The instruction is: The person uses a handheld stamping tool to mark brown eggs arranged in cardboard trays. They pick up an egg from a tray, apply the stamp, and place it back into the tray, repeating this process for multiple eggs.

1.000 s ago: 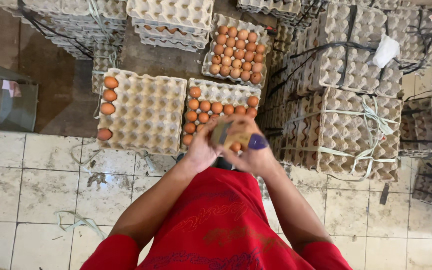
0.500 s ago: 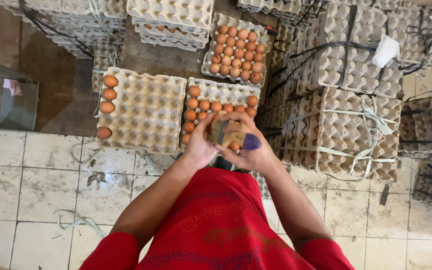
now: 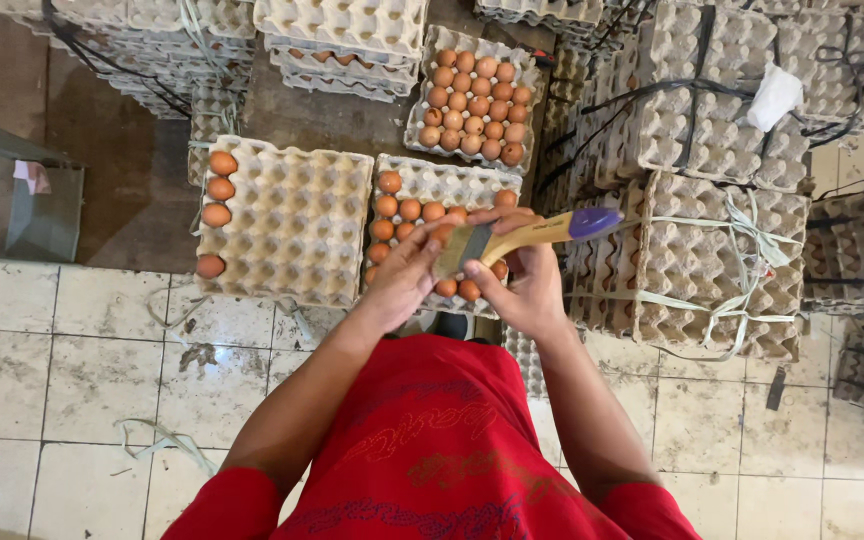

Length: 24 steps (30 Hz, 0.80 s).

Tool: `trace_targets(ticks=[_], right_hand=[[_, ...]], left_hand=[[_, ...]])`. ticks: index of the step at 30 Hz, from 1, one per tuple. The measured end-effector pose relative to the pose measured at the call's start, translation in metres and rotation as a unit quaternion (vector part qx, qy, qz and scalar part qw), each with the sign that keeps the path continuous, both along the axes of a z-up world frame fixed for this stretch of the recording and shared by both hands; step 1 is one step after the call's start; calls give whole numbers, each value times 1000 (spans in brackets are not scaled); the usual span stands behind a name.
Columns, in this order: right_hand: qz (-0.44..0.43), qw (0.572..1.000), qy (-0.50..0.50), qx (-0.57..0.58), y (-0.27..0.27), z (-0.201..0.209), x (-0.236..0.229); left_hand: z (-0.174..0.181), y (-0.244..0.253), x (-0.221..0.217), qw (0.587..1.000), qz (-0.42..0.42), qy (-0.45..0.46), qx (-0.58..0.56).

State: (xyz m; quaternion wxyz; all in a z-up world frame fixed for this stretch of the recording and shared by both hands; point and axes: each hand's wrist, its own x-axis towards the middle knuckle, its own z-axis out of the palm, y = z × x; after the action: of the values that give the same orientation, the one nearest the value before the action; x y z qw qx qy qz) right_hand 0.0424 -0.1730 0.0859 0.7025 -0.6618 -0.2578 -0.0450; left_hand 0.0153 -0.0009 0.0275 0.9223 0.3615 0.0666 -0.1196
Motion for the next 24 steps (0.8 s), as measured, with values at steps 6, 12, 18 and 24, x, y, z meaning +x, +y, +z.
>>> trace_targets(ticks=[6,12,18,24], right_hand=[[-59,998,8,-26,-1,-7,3],[-89,995,-5,-44,-7,-10,13],[-49,999,-19,-12,3,-19,0],[-121,978,-91,-143,13,8,-7]], left_hand=[[-20,18,6,978,-13,-158,139],[-8,18,5,944,32,-191,268],[11,23,5,900,63,-235,362],[24,17,5,811,111,-278,503]])
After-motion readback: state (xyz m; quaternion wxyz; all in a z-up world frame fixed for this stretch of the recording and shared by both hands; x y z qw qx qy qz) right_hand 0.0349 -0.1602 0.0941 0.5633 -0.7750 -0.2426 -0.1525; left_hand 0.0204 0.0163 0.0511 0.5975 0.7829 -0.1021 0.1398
